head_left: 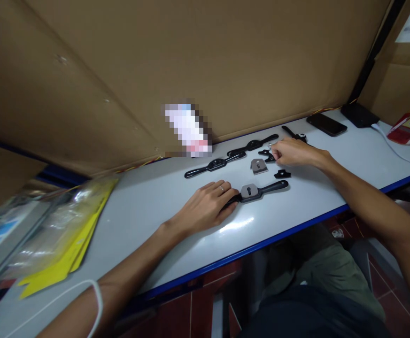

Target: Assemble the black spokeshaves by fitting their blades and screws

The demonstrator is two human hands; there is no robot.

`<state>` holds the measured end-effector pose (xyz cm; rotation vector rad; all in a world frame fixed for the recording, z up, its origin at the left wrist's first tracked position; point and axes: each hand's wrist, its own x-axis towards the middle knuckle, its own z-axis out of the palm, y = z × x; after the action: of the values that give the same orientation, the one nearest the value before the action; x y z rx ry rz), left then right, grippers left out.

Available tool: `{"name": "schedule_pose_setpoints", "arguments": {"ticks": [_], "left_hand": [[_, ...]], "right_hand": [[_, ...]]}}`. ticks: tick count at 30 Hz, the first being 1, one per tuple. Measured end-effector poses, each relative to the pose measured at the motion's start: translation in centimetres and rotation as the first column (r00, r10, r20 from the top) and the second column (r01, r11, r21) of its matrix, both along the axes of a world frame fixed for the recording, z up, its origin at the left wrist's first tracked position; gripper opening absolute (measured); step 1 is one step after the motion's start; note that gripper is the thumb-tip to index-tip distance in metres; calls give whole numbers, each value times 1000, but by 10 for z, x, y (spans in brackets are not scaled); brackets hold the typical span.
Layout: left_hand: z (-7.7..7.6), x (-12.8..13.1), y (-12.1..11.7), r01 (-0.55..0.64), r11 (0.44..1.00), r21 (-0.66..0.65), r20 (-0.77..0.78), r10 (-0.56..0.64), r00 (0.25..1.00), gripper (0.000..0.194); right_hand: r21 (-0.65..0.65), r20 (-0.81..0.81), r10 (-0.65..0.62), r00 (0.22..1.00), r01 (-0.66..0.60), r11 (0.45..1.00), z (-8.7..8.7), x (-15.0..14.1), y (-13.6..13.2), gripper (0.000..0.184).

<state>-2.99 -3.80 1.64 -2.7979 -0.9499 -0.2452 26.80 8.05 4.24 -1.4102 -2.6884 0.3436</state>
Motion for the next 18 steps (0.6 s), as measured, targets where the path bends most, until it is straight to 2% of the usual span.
{"name": "schedule_pose_setpoints", "arguments": {"ticks": [9, 14, 18], "left_hand": [[-1, -1, 1, -6, 1000, -19, 30, 6, 1000, 25], [0, -1, 0, -5, 1000, -14, 10, 5, 1000, 25], [0, -1, 0, -7, 1000, -17, 4, 7, 1000, 25]], "right_hand": [[-13, 23, -77, 997, 77, 997, 8, 0, -4, 11], [11, 14, -89, 996, 89, 996, 4, -1, -1, 21], [15, 20, -59, 998, 58, 998, -1, -3, 0, 16]]}}
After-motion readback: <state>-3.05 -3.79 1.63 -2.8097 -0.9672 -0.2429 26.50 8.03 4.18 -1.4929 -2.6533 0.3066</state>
